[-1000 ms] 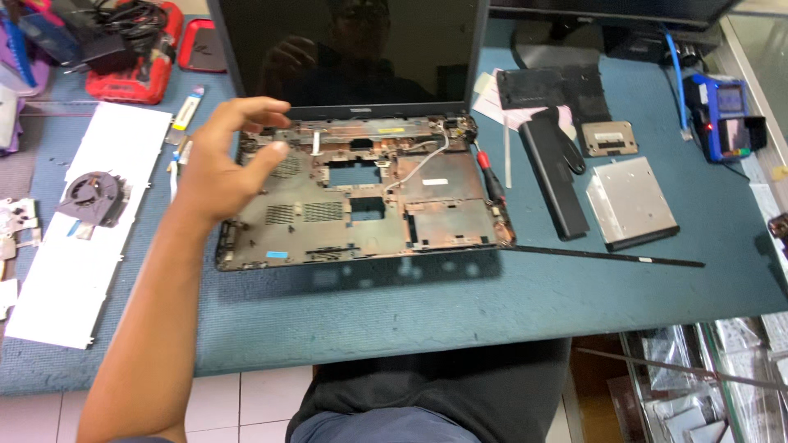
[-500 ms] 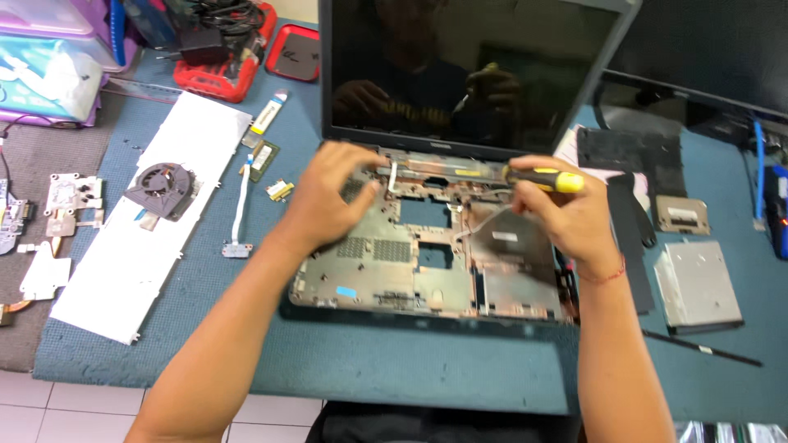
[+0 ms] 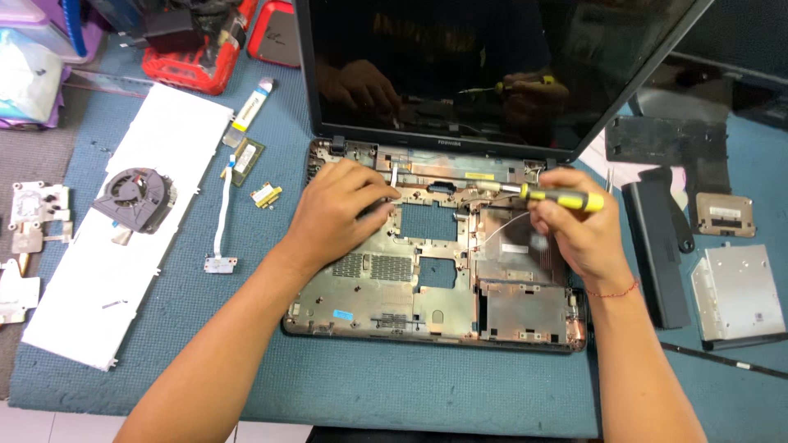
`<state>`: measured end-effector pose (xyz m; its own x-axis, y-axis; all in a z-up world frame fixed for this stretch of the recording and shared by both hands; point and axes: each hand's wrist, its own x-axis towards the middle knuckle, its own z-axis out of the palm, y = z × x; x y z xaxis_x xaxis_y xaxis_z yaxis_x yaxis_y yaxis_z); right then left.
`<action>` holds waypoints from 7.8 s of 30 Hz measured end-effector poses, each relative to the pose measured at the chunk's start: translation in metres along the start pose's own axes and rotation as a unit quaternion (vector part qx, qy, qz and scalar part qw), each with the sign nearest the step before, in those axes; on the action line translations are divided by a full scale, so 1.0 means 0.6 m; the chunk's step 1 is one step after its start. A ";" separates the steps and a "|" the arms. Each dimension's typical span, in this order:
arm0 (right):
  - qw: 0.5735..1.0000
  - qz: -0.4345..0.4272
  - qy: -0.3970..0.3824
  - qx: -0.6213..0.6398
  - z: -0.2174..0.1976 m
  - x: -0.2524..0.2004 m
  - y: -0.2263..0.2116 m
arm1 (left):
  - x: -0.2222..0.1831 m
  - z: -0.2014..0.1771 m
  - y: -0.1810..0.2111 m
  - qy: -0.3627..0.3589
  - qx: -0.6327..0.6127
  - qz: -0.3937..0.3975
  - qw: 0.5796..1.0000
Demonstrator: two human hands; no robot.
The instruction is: The person uses a screwdriver to remove screws from the back panel of a disassembled laptop. They then lift the panel off and set it aside. The person proceeds to unscrew components near the screen hinge area and carefully lifts the screen assembly away from the laptop base.
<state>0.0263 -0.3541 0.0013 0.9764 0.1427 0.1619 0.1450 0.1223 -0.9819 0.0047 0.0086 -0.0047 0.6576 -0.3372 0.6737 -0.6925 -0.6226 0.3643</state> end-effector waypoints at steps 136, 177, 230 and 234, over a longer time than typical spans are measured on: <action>0.875 -0.243 0.190 -0.374 0.009 0.016 -0.045 | -0.002 -0.029 -0.018 -0.051 0.140 -0.094 0.984; 0.853 -0.110 -0.076 -0.504 -0.003 0.007 -0.069 | -0.008 -0.030 -0.016 -0.055 0.127 -0.109 0.984; 0.808 -0.283 0.047 -0.514 0.010 0.002 -0.050 | 0.008 -0.047 -0.006 -0.088 0.099 -0.074 0.988; 0.825 -0.289 0.053 -0.482 0.006 0.006 -0.061 | 0.003 -0.045 -0.010 -0.084 0.119 -0.059 0.988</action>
<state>0.0242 -0.3543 0.0380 0.7013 0.2412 0.6709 0.6009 -0.7063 -0.3742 0.0019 0.0308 0.0120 0.7835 -0.3526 0.5116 -0.5321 -0.8059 0.2594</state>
